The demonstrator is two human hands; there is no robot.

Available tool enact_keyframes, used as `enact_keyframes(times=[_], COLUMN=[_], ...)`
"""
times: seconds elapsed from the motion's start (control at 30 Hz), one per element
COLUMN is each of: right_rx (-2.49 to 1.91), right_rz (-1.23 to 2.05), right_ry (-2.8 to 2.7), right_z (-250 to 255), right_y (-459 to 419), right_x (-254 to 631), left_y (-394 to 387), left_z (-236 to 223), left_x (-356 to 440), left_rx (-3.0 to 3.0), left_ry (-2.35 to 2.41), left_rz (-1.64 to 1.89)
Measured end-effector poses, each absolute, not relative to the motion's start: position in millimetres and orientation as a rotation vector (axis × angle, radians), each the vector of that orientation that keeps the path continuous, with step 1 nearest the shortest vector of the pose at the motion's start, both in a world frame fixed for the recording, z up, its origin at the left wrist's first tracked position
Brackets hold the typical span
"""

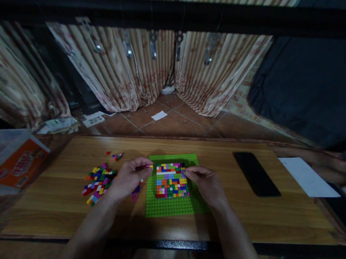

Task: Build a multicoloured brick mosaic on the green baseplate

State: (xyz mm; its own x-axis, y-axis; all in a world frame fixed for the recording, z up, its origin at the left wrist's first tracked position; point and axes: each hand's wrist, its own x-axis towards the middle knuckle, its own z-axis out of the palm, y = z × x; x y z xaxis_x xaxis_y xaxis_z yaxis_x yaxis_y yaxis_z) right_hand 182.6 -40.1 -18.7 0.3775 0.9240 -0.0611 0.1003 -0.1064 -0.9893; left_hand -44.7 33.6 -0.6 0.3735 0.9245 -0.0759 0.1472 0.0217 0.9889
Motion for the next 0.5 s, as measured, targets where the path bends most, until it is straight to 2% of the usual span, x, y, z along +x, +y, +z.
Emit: enact_keyframes(times=[0.5], right_rx=[-1.519], right_rz=[0.917], right_ry=[-0.874], right_z=[-28.9], right_y=[-35.2], right_x=[173.5], left_y=[32.8], left_z=[-2.3], left_x=[-43.0], left_rx=[1.450], left_ry=[1.082], left_rz=[0.830])
